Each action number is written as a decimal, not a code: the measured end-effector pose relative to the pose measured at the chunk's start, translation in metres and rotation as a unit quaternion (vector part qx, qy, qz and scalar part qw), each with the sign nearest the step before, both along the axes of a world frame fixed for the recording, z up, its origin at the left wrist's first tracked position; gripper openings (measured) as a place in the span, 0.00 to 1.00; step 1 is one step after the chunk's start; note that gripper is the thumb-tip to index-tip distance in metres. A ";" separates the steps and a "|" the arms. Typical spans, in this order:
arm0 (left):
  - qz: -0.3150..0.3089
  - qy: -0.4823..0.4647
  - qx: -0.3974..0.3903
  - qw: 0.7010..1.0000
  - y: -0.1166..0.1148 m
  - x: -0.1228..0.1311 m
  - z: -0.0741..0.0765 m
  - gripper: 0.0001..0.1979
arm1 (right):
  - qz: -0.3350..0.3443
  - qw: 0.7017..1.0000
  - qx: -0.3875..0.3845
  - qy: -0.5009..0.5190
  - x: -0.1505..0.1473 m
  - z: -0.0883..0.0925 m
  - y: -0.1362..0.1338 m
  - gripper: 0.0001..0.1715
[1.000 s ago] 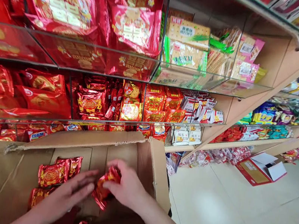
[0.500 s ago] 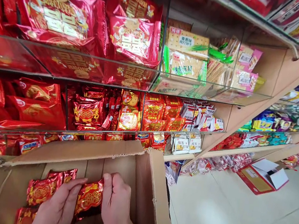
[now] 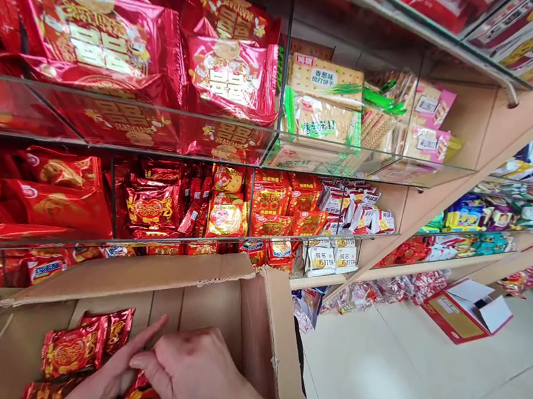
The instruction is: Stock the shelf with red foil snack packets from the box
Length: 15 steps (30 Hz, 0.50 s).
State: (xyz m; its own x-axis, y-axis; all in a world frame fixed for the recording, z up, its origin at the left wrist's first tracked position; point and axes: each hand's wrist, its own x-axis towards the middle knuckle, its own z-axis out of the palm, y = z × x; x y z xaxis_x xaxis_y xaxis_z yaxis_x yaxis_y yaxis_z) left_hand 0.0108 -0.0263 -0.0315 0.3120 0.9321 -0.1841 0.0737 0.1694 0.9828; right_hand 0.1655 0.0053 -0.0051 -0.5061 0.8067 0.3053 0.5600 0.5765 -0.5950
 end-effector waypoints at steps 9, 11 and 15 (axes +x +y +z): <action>0.233 -0.254 -0.145 0.928 0.009 0.023 0.028 0.09 | -0.144 0.846 -0.302 0.415 0.005 0.000 0.005 0.17; 0.268 -0.312 -0.166 0.896 0.009 0.023 0.027 0.10 | -0.103 0.835 -0.350 0.413 0.006 -0.002 0.001 0.17; 0.231 -0.287 -0.200 0.908 0.011 0.015 0.026 0.11 | -0.068 0.866 -0.329 0.370 0.005 -0.001 -0.004 0.14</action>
State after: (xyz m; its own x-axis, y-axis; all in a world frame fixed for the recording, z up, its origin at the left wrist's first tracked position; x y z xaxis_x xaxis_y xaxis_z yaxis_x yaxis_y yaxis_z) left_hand 0.0255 -0.0149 -0.0053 0.0567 0.8826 -0.4666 -0.6015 0.4032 0.6897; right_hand 0.1706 0.0015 -0.0066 -0.2553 0.9659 -0.0440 -0.0782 -0.0660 -0.9947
